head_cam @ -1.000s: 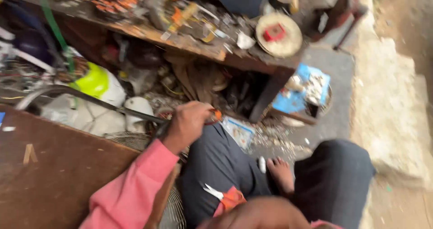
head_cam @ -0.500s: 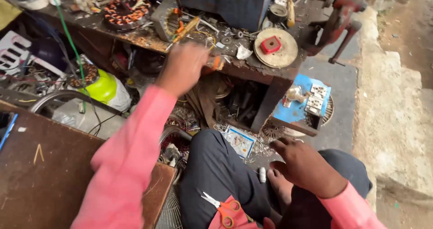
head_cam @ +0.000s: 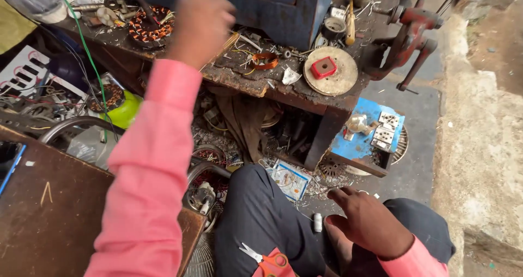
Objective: Repairing or rewinding the coils of a fan motor stator.
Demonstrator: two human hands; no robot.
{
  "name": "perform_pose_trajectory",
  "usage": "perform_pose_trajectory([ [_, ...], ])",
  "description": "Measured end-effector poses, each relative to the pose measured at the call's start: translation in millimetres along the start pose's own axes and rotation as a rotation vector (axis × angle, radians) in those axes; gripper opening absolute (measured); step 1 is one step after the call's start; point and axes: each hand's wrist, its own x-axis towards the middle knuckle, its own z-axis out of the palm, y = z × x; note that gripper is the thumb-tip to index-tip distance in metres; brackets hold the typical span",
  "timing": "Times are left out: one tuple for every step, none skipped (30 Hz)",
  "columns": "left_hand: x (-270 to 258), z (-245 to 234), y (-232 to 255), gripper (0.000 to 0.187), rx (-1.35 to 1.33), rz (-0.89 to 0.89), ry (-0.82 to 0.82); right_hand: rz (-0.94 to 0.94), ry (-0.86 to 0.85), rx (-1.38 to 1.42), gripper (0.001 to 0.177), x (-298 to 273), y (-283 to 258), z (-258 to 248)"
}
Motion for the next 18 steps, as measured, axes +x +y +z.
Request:
perform_pose_trajectory([
  [-8,-17,-8,0.015,0.014,-0.098,0.093,0.006,-0.016,0.006,0.061,1,-1,-2],
  [-16,-35,-15,0.018,0.028,-0.194,0.188,0.012,-0.033,0.012,0.062,1,-3,-3],
  [-21,-40,-13,0.018,0.038,-0.198,0.188,0.003,-0.033,0.011,0.062,2,1,2],
  [-26,-47,-11,0.028,0.005,-0.353,0.162,-0.037,-0.001,0.016,0.063,3,4,7],
  [-28,-52,-8,0.039,-0.031,-0.504,0.142,-0.073,0.037,0.018,0.063,5,8,11],
  [-29,-55,-8,0.039,-0.025,-0.504,0.149,-0.080,0.042,0.013,0.063,8,5,10],
  [-29,-53,-5,0.044,-0.085,-0.607,0.054,-0.056,0.012,0.001,0.062,8,3,10],
  [-28,-50,-3,0.048,-0.146,-0.708,-0.043,-0.031,-0.018,-0.011,0.060,9,1,10],
  [-31,-45,-4,0.048,-0.152,-0.706,-0.041,-0.026,-0.016,-0.013,0.060,8,0,10],
  [-32,-40,-6,0.043,-0.136,-0.738,-0.042,-0.018,-0.016,-0.013,0.060,7,-1,10],
  [-32,-36,-8,0.038,-0.120,-0.766,-0.042,-0.010,-0.012,-0.012,0.060,7,-2,9],
  [-35,-30,-12,0.038,-0.125,-0.760,-0.040,-0.004,-0.007,-0.014,0.060,6,0,9],
  [-36,-26,-18,0.035,-0.148,-0.791,-0.007,-0.012,0.005,0.000,0.058,6,1,10],
  [-37,-22,-23,0.031,-0.172,-0.822,0.026,-0.021,0.017,0.014,0.057,6,2,10],
  [-39,-21,-26,0.031,-0.171,-0.815,0.031,-0.021,0.025,0.013,0.057,6,5,13],
  [-41,-20,-30,0.029,-0.222,-0.846,0.052,-0.032,0.022,0.022,0.055,6,7,15],
  [-44,-20,-34,0.027,-0.271,-0.878,0.073,-0.045,0.018,0.029,0.054,7,10,17],
  [-43,-29,-30,0.027,-0.269,-0.874,0.078,-0.047,0.024,0.028,0.054,7,8,14],
])
